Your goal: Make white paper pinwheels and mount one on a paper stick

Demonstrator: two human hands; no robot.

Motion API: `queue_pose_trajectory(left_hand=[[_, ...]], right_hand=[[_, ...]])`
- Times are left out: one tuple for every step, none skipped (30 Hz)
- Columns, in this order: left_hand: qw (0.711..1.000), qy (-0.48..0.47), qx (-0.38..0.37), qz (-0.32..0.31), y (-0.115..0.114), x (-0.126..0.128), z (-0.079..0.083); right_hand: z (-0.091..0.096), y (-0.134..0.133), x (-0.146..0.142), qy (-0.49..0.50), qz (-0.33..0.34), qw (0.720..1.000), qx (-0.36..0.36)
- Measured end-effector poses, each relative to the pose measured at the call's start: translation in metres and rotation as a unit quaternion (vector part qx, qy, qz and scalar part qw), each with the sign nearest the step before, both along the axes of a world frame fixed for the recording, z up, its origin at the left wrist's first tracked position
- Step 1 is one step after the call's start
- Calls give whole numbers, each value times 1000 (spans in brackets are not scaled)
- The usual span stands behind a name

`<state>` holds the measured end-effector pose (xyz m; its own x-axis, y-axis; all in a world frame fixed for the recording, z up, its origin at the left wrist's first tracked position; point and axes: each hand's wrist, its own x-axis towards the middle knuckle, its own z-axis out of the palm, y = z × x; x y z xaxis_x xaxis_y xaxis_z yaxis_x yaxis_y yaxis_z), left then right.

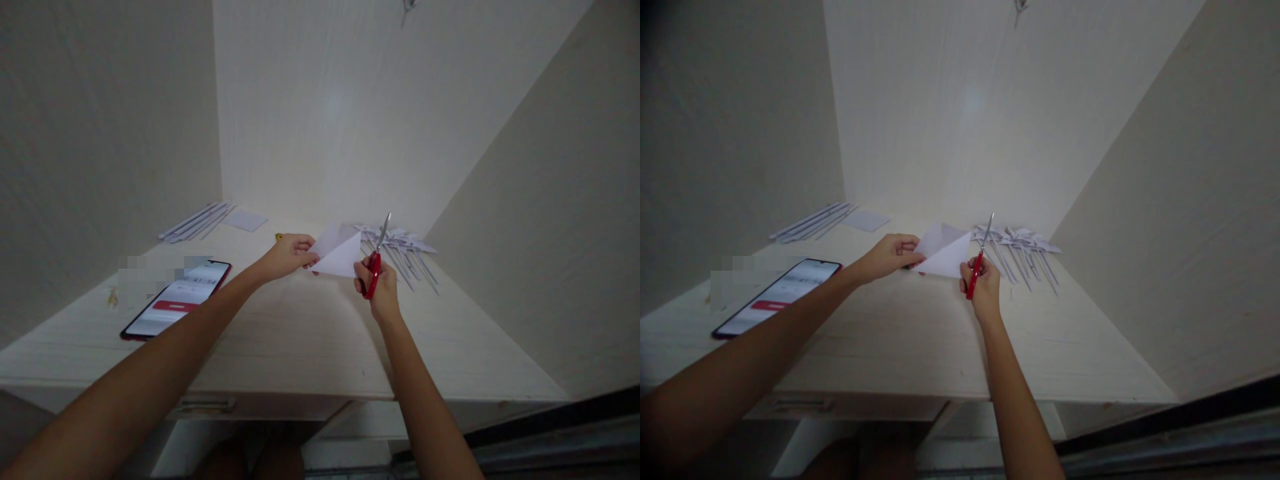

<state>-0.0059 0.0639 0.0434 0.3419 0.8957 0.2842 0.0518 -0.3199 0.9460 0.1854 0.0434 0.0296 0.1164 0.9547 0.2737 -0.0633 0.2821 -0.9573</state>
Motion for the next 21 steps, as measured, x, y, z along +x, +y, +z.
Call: queue_pose_trajectory(left_hand=[[1000, -11, -4, -3, 0, 0, 0], [1000, -21, -4, -4, 1, 0, 0], [1000, -28, -3, -1, 1, 1, 0], [999, -31, -2, 7, 2, 1, 0], [999, -30, -5, 16, 3, 1, -1], [999, -25, -14, 21, 4, 1, -2], [999, -16, -28, 20, 5, 1, -4], [999, -3, -47, 11, 6, 2, -6], [998, 10, -66, -5, 6, 3, -9], [996, 22, -85, -26, 6, 4, -12], [993, 32, -101, -50, 5, 6, -15], [990, 35, -111, -78, 4, 8, -17], [986, 35, -115, -112, 1, 11, -19], [982, 32, -111, -147, -2, 15, -20], [979, 25, -98, -177, -5, 19, -21], [977, 14, -83, -195, -8, 23, -20], [978, 3, -66, -196, -11, 27, -20], [982, -6, -53, -182, -13, 30, -20], [987, -14, -43, -157, -14, 32, -20], [991, -21, -37, -126, -14, 34, -20], [995, -27, -35, -92, -14, 35, -20]], right_hand=[[0, 0, 0, 9, 4, 1000, 3], [0, 0, 0, 19, 8, 1000, 6], [0, -1, -1, 27, 10, 1000, 9], [-1, -1, -1, 32, 9, 999, 12], [-1, -1, -2, 34, 5, 999, 15], [-2, -1, -3, 33, -2, 999, 18], [-3, -1, -4, 33, -10, 999, 22], [-4, 0, -5, 34, -18, 999, 29], [-5, 0, -6, 38, -24, 998, 37], [-6, 1, -7, 45, -30, 998, 45], [-7, 1, -7, 54, -36, 996, 53], [-8, 1, -8, 61, -41, 996, 59], [-8, 1, -9, 67, -47, 995, 61], [-8, 0, -10, 70, -50, 994, 60], [-7, -1, -11, 69, -52, 995, 56], [-6, -3, -12, 63, -49, 995, 52], [-5, -4, -13, 52, -45, 997, 47], [-5, -6, -14, 41, -41, 997, 43], [-4, -7, -16, 29, -37, 998, 40], [-4, -8, -17, 19, -33, 999, 37], [-4, -9, -19, 12, -30, 999, 36]])
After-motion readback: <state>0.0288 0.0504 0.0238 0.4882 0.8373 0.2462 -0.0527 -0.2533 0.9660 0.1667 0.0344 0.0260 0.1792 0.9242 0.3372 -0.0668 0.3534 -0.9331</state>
